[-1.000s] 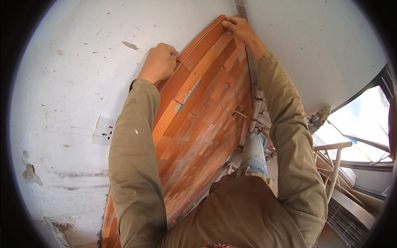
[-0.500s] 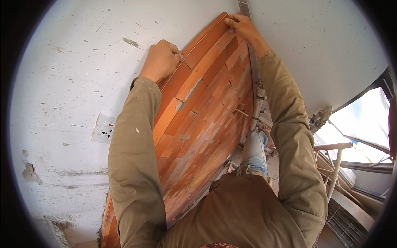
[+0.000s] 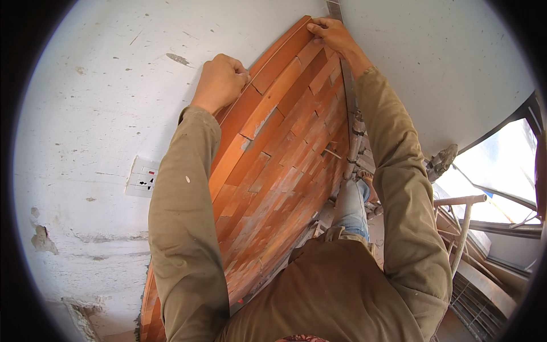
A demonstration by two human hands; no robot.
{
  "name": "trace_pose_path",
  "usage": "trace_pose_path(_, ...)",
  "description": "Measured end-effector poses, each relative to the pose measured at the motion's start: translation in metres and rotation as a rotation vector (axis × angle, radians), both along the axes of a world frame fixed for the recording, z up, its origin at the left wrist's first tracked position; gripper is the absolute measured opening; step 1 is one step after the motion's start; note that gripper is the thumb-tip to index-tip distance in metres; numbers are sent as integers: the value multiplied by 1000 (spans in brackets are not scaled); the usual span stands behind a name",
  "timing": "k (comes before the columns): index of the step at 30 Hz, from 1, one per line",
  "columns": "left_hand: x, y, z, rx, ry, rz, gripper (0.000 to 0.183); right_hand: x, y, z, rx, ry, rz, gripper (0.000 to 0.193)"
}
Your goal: The person applies adhesive to rectangular terracotta tiles using a trowel and places them onto a wall in a staggered pattern. The person works from a metal scaffolding ladder, repeatedly picking up tiles, spreading mortar, and pressing them into the wall surface.
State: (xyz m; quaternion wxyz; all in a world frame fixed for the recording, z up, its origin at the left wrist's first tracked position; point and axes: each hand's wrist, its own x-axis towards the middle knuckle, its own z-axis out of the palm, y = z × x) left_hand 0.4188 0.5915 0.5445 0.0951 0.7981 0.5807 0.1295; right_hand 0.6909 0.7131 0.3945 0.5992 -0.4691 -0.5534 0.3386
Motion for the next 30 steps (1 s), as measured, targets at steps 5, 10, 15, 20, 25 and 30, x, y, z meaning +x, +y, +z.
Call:
trace_pose_path(5,-4,5,-4,48,35,-33,17,1,-3,5,-4,-19,12,46)
trace_pose_path(10,-7,11,-10,78,56,-28,19,-1,-5,2,54,24,-9,42)
trace_pose_path(15,-4,9,-9,80,80,-36,21,-4,-11,4,28,95,13,39)
trace_pose_path(20,0,5,-8,93,100,-17,22,-5,-13,8,-2,68,-5,42)
trace_pose_path(25,1,3,-7,85,97,-5,23,-3,-8,1,42,85,46,48)
trace_pose_path(30,4,1,-8,107,106,-21,24,-11,-5,-7,18,96,-101,47)
